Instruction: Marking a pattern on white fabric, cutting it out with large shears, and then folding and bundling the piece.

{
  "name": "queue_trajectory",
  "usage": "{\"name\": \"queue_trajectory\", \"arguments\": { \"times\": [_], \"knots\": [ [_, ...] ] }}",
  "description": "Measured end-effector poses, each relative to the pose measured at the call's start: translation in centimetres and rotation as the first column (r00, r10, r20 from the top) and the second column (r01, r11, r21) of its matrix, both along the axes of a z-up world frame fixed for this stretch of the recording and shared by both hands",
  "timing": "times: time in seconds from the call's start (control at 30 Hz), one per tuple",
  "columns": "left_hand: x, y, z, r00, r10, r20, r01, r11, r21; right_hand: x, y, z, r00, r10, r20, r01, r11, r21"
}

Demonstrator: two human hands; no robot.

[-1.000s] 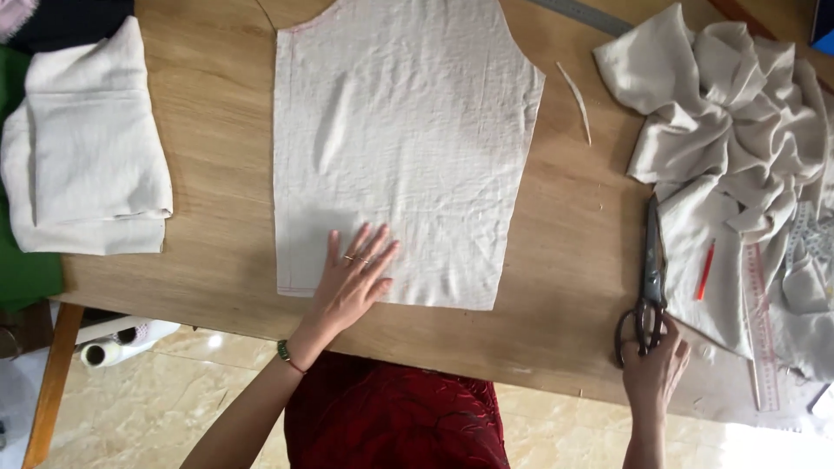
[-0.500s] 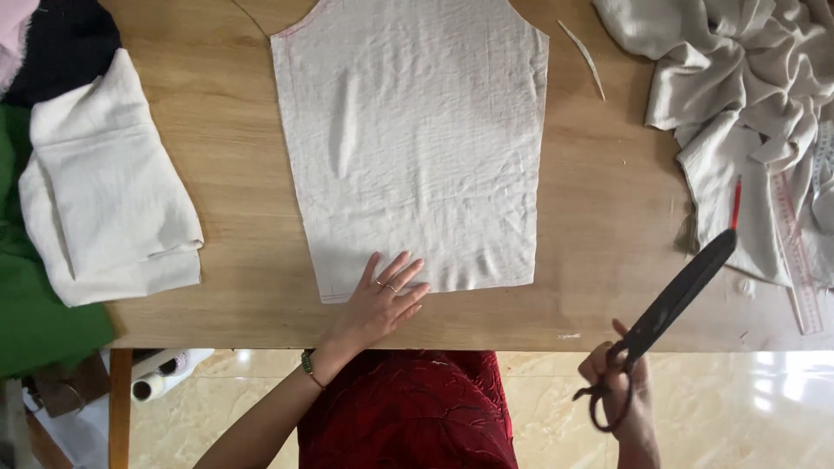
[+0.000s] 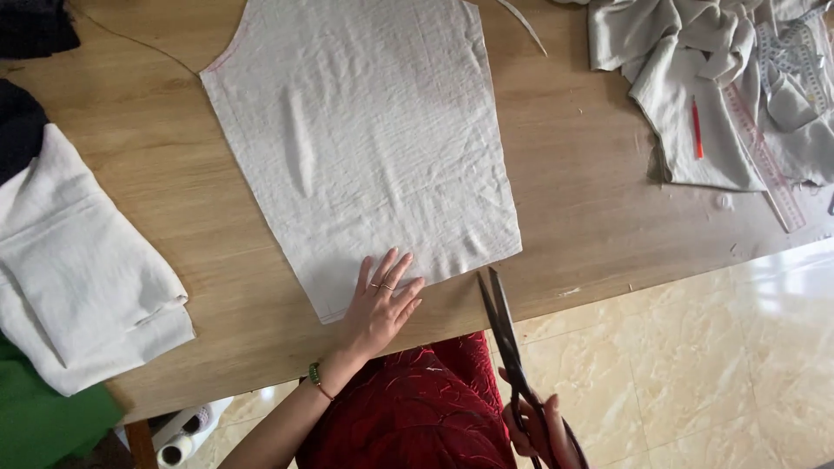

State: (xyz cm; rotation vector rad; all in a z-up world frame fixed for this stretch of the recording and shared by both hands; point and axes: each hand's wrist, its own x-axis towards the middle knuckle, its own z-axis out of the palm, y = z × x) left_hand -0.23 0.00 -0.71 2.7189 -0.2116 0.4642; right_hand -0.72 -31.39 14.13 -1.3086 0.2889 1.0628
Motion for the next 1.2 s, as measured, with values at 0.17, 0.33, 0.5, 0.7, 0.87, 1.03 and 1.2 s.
{"name": "queue_trajectory", "arguments": {
  "times": [0.17, 0.33, 0.5, 0.7, 0.87, 1.03, 1.2],
  "knots": [
    [0.2, 0.1, 1.6, 1.0, -0.004, -0.028, 0.004, 1.0, -0.013, 0.9, 0.8, -3.2, 0.989, 0.148, 0.017, -0.146, 0.986, -0.079],
    [0.1, 0.3, 2.4, 0.998, 0.0, -0.065, -0.001, 1.0, -0.01, 3.1, 2.2, -4.5, 0.934, 0.247, 0.257, -0.189, 0.955, -0.231],
    [0.2, 0.3, 2.7, 0.997, -0.005, -0.072, 0.004, 1.0, -0.01, 4.2, 2.6, -5.1, 0.961, 0.19, 0.202, -0.138, 0.959, -0.248],
    [0.1, 0.3, 1.9, 0.999, -0.006, -0.048, 0.006, 1.0, -0.005, 5.5, 4.8, -2.2, 0.882, 0.398, 0.251, -0.246, 0.846, -0.473],
    [0.1, 0.3, 2.2, 0.997, 0.0, -0.073, 0.003, 0.999, 0.034, 5.8, 4.6, -3.5, 0.865, 0.419, 0.275, -0.24, 0.828, -0.506],
    [0.2, 0.4, 2.7, 0.997, -0.009, -0.077, 0.007, 1.0, -0.028, 6.0, 5.5, -3.1, 0.937, 0.305, 0.167, -0.189, 0.85, -0.492],
    [0.3, 0.3, 2.5, 0.998, -0.01, -0.066, 0.007, 0.999, -0.048, 6.0, 5.7, -3.5, 0.963, 0.212, 0.168, -0.142, 0.925, -0.353]
  ]
}}
